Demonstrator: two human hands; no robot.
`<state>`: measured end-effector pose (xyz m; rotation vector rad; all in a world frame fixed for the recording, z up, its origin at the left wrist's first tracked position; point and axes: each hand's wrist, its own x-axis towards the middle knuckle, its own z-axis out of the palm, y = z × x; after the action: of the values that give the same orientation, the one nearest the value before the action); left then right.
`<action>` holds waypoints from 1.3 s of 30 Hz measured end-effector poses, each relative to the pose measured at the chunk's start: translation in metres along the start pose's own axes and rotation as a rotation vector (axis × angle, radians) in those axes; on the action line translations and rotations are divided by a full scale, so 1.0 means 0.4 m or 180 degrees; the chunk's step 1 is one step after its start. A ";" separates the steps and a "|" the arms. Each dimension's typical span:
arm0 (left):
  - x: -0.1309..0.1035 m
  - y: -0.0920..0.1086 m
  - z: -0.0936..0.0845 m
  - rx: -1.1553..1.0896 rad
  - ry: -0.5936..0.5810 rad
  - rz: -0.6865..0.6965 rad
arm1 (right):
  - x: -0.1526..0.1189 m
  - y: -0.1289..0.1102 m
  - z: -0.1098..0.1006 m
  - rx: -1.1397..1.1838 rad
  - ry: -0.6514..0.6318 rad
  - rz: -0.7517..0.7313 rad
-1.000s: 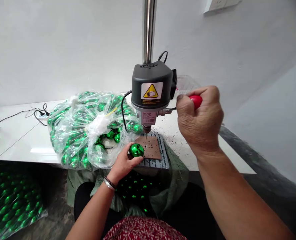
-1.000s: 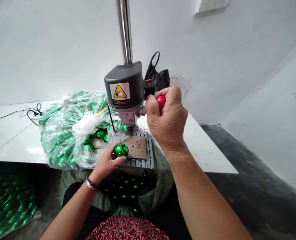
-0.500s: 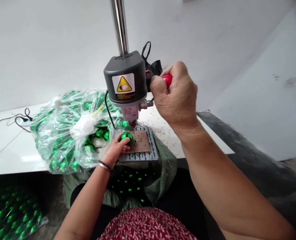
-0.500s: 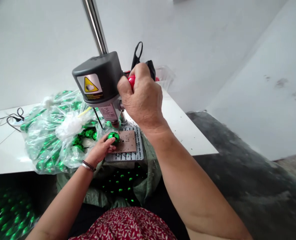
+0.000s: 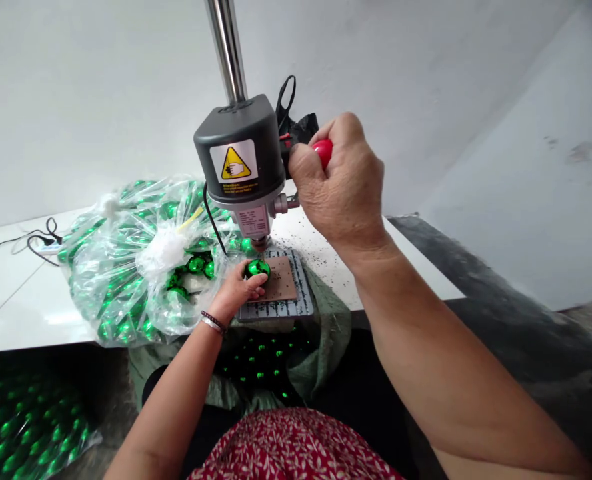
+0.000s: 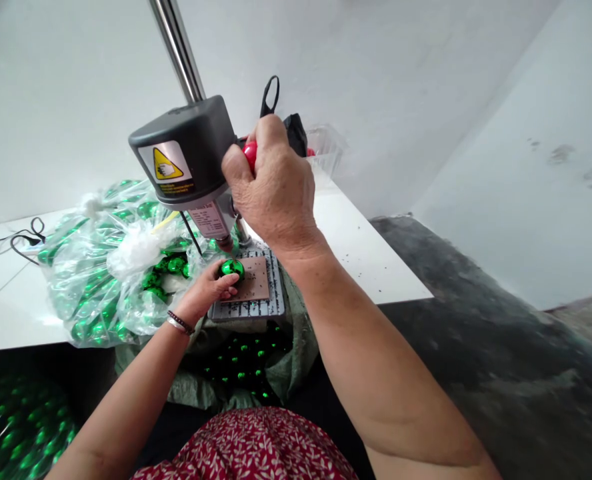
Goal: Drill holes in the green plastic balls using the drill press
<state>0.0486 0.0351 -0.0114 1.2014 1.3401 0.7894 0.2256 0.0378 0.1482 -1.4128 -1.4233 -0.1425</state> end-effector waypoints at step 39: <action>0.001 -0.013 0.029 0.1283 0.0334 0.0818 | -0.146 0.053 -0.012 -0.0287 0.0448 -0.0522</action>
<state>0.0587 0.0318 -0.0183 1.6947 1.4948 0.7922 0.2286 0.0027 0.0966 -1.3303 -1.4292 -0.4081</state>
